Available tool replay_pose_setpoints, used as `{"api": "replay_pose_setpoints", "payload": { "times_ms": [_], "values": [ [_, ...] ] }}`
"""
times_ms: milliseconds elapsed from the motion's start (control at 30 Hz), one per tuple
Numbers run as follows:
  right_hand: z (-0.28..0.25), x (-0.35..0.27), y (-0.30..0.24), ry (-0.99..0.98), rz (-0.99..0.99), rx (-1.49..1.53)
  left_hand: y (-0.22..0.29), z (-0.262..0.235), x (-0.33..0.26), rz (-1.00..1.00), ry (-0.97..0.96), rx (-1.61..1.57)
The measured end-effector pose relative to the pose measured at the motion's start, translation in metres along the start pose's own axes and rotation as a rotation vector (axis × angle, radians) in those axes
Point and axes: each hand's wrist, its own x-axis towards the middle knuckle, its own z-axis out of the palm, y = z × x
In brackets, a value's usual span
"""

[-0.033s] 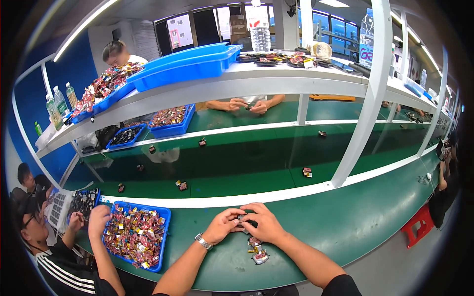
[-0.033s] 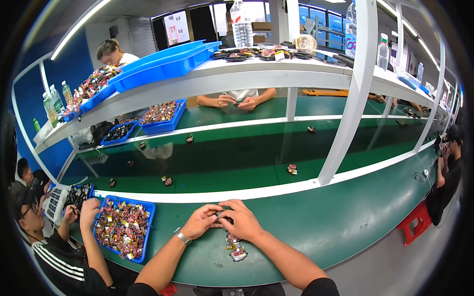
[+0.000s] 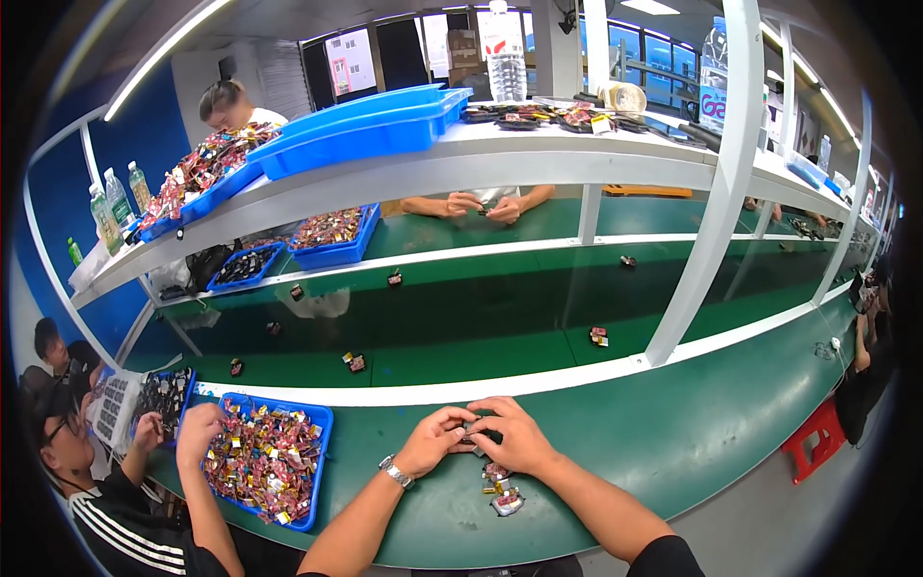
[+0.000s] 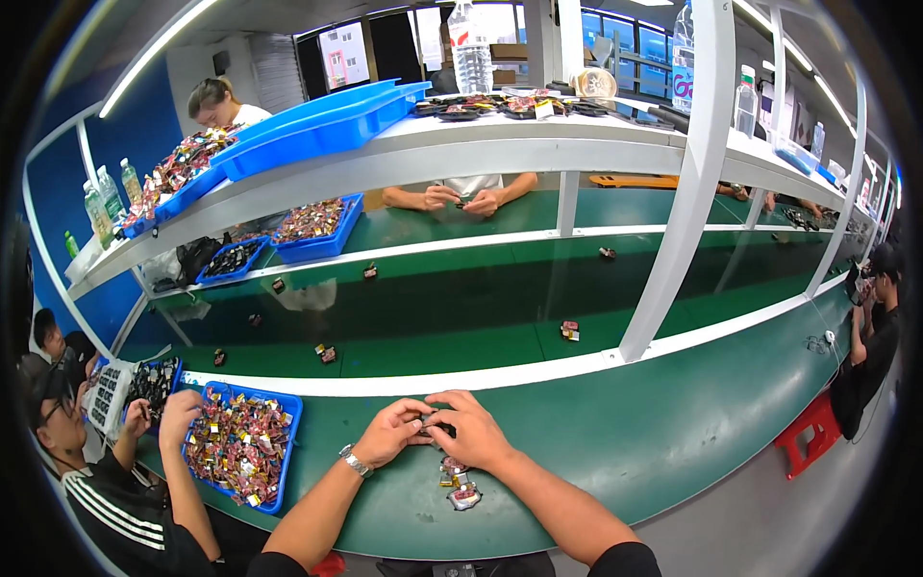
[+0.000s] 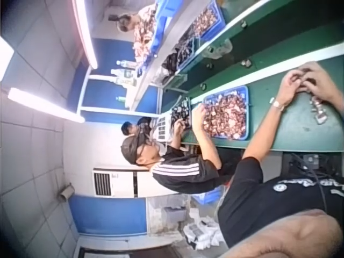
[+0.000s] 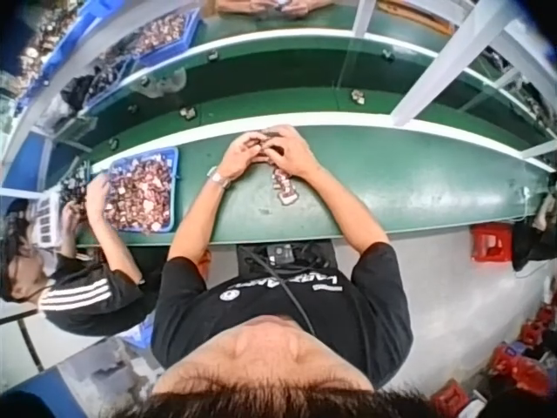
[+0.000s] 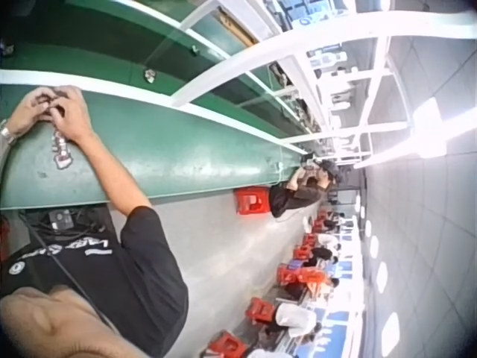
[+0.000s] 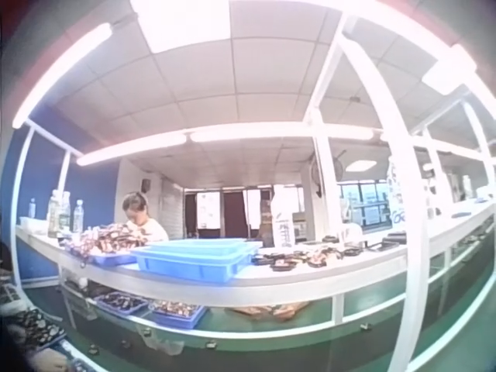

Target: Assembling small decorative keychain or pin components on a production line.

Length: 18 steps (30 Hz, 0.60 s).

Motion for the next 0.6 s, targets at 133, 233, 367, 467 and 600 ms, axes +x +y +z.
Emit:
{"api": "replay_pose_setpoints", "payload": {
  "times_ms": [133, 233, 367, 467, 600],
  "values": [
    [-0.0013, 0.0004, 0.0051, -0.011, 0.038, 0.116, -0.0027, -0.0048, 0.001, -0.011, 0.002, -0.012],
    [-0.0008, 0.0006, 0.0073, -0.016, 0.055, 0.159, -0.0009, -0.0045, 0.0004, -0.008, 0.014, -0.024],
    [0.0002, 0.0002, 0.0076, -0.026, 0.102, 0.177, 0.0018, -0.0013, -0.0007, -0.016, 0.018, 0.002],
    [0.0016, 0.0005, 0.006, -0.034, 0.092, 0.204, -0.0041, -0.0077, -0.0007, -0.012, 0.027, 0.044],
    [0.0031, -0.0018, 0.0076, -0.016, 0.092, 0.158, -0.0005, -0.0004, -0.0001, -0.006, 0.037, 0.053]
  ]
}}
